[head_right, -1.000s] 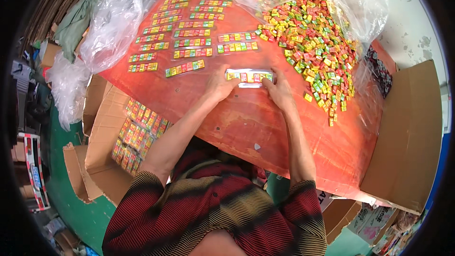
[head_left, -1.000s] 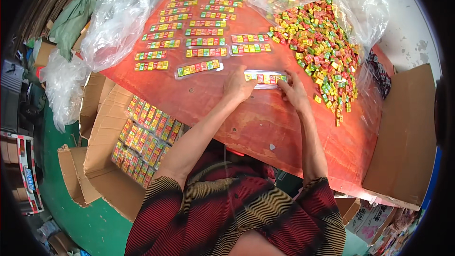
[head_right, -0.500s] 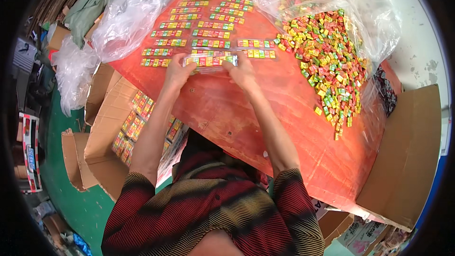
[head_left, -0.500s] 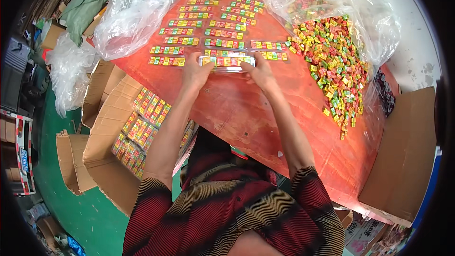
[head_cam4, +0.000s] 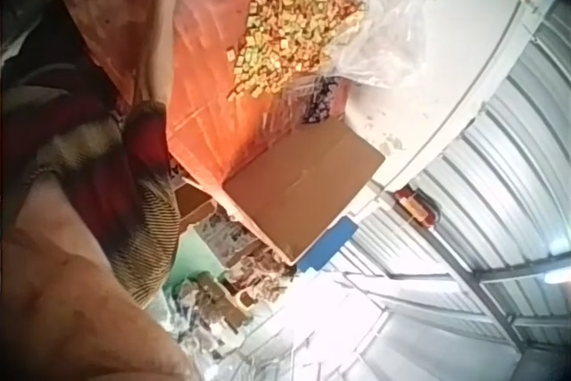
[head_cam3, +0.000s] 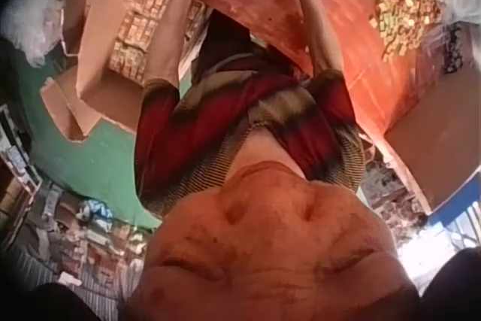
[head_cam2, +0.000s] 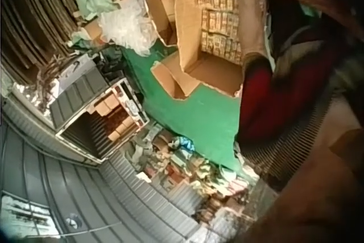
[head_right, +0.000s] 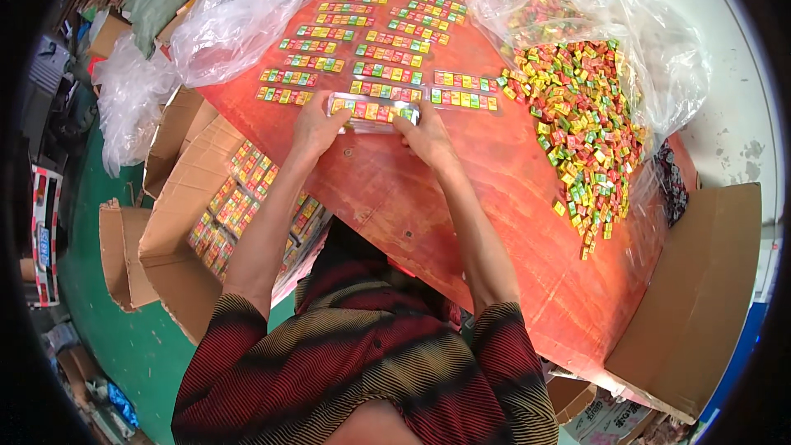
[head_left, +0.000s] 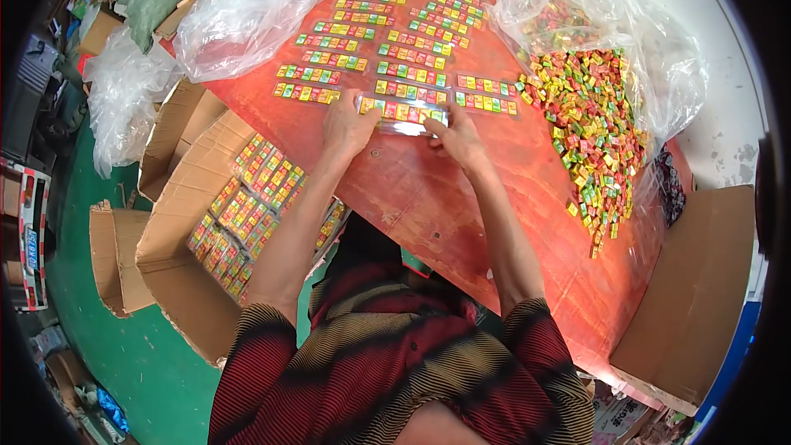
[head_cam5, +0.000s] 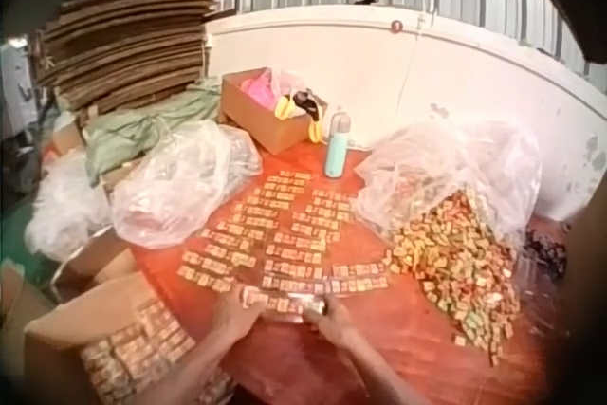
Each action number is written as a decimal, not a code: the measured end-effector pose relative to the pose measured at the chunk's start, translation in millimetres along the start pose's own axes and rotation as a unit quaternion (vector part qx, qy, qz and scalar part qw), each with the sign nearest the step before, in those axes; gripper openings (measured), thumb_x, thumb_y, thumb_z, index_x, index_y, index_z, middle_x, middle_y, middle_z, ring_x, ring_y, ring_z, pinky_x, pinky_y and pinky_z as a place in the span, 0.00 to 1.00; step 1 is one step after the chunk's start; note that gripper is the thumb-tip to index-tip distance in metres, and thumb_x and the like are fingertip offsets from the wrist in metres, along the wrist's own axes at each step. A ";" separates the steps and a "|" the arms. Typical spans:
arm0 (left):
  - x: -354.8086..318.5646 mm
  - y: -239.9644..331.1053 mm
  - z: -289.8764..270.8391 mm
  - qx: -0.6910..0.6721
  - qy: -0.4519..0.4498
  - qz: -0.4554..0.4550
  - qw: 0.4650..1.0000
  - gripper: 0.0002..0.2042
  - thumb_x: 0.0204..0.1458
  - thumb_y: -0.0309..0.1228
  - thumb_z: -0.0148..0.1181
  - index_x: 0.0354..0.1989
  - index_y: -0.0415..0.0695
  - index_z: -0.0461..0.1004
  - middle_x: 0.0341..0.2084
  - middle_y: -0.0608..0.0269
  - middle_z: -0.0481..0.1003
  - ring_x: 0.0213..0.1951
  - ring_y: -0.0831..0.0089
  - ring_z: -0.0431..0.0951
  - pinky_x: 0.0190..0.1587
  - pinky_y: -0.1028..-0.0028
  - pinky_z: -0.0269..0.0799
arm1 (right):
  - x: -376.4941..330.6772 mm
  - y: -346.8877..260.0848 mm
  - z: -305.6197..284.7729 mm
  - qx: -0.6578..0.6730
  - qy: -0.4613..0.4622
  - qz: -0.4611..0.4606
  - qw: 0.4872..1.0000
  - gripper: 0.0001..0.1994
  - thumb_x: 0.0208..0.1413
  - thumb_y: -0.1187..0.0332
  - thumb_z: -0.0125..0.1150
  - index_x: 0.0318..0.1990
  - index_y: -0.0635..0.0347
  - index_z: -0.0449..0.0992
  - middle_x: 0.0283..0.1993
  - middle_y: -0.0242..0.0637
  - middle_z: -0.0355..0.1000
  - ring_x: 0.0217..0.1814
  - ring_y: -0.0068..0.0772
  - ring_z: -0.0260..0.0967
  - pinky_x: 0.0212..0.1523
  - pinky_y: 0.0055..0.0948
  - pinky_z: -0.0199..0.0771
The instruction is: The recorder is organizing small wrapped candies into rows and then packing them into cardboard shipping boxes.
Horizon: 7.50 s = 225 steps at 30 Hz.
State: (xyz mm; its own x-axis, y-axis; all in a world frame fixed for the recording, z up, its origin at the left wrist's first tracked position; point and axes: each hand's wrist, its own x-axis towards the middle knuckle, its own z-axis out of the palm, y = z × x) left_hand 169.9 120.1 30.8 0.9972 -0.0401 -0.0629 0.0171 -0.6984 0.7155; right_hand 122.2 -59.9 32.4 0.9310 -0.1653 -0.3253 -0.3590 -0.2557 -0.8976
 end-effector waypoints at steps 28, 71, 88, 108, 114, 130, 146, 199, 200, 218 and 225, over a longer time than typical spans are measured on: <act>-67.0 28.1 39.5 -0.252 0.037 -0.118 0.960 0.40 0.38 0.35 0.57 0.55 0.30 0.40 0.49 0.37 0.54 0.52 0.48 0.56 0.53 0.61 0.55 | -31.5 -29.5 2.1 -0.166 -0.308 -0.019 0.937 0.21 0.51 0.63 0.51 0.51 0.64 0.59 0.40 0.38 0.65 0.38 0.22 0.62 0.37 0.25 0.66; -89.7 -343.5 -102.4 -0.220 -0.144 -0.272 0.926 0.29 0.34 0.22 0.64 0.50 0.44 0.62 0.39 0.59 0.69 0.39 0.71 0.71 0.41 0.70 0.68 | -103.9 -3.6 78.9 -0.096 -0.368 -0.055 0.923 0.24 0.52 0.74 0.50 0.57 0.59 0.54 0.42 0.35 0.64 0.44 0.25 0.61 0.45 0.23 0.62; -80.2 -391.1 -44.6 0.022 -0.280 -0.263 0.923 0.27 0.26 0.28 0.66 0.42 0.41 0.68 0.29 0.59 0.71 0.34 0.67 0.72 0.36 0.71 0.68 | -116.6 -4.5 73.2 -0.158 -0.344 -0.005 0.925 0.21 0.52 0.72 0.52 0.54 0.59 0.59 0.43 0.35 0.66 0.47 0.25 0.62 0.47 0.24 0.63; -106.3 -395.9 -32.8 0.180 -0.149 -0.160 0.959 0.25 0.51 0.52 0.37 0.51 0.49 0.63 0.40 0.42 0.67 0.44 0.49 0.67 0.45 0.58 0.62 | -106.8 -15.6 45.7 -0.133 -0.289 -0.149 0.936 0.17 0.49 0.71 0.55 0.47 0.62 0.66 0.39 0.38 0.69 0.42 0.29 0.66 0.42 0.28 0.66; -118.0 -371.9 -34.7 0.191 0.012 -0.150 0.970 0.23 0.52 0.48 0.41 0.48 0.41 0.62 0.37 0.46 0.69 0.38 0.50 0.69 0.40 0.59 0.64 | 10.3 0.8 -47.8 -0.357 0.165 -0.314 0.864 0.15 0.48 0.69 0.53 0.45 0.62 0.67 0.45 0.46 0.65 0.46 0.44 0.64 0.43 0.34 0.64; -19.9 -33.3 -66.0 0.073 0.160 0.388 0.905 0.13 0.42 0.30 0.56 0.37 0.37 0.70 0.34 0.55 0.71 0.38 0.57 0.69 0.41 0.64 0.64 | 30.0 57.8 -58.0 -0.538 0.237 -0.265 0.764 0.20 0.52 0.60 0.47 0.50 0.59 0.64 0.54 0.40 0.60 0.57 0.43 0.53 0.56 0.41 0.47; 16.9 17.1 61.0 0.234 -0.004 0.390 0.891 0.30 0.46 0.50 0.48 0.54 0.44 0.58 0.53 0.50 0.57 0.56 0.54 0.54 0.54 0.54 0.48 | -91.3 82.2 -46.7 -0.496 0.240 -0.148 0.821 0.21 0.52 0.60 0.46 0.52 0.58 0.62 0.56 0.41 0.57 0.60 0.43 0.49 0.57 0.46 0.45; -127.5 74.9 106.5 -0.099 -0.082 0.188 0.974 0.15 0.39 0.23 0.55 0.37 0.38 0.63 0.31 0.48 0.66 0.33 0.52 0.69 0.35 0.60 0.66 | -141.1 102.9 -113.1 0.136 0.165 0.038 0.976 0.15 0.50 0.70 0.51 0.45 0.66 0.63 0.27 0.34 0.67 0.27 0.18 0.64 0.15 0.16 0.64; -125.4 72.9 97.9 -0.121 -0.075 0.183 0.973 0.16 0.39 0.24 0.56 0.39 0.38 0.63 0.31 0.49 0.67 0.33 0.53 0.69 0.35 0.61 0.66 | -141.7 91.7 -107.8 0.158 0.151 0.038 0.975 0.14 0.51 0.71 0.50 0.45 0.65 0.63 0.28 0.32 0.66 0.26 0.18 0.63 0.16 0.16 0.65; -65.9 9.0 30.0 0.054 0.042 0.115 0.991 0.22 0.39 0.33 0.60 0.43 0.39 0.64 0.33 0.49 0.68 0.36 0.55 0.69 0.38 0.63 0.65 | -44.8 71.7 -17.1 -0.119 0.114 -0.091 0.982 0.24 0.49 0.67 0.54 0.52 0.69 0.56 0.29 0.36 0.66 0.28 0.23 0.65 0.21 0.22 0.68; -67.2 9.0 26.0 -0.083 0.009 0.090 0.992 0.20 0.41 0.31 0.58 0.43 0.39 0.64 0.35 0.48 0.68 0.39 0.55 0.69 0.41 0.64 0.64 | -70.0 36.8 -18.9 0.105 0.044 0.044 0.993 0.22 0.48 0.70 0.53 0.50 0.69 0.58 0.33 0.40 0.67 0.29 0.23 0.66 0.25 0.22 0.67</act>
State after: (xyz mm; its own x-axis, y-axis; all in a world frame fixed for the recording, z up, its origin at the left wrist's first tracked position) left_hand 101.1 97.8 23.4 0.9863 -0.1403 0.0869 -0.1509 -0.5537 0.8189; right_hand 42.6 -75.7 27.8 0.8842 -0.2621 -0.3866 -0.4088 -0.0337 -0.9120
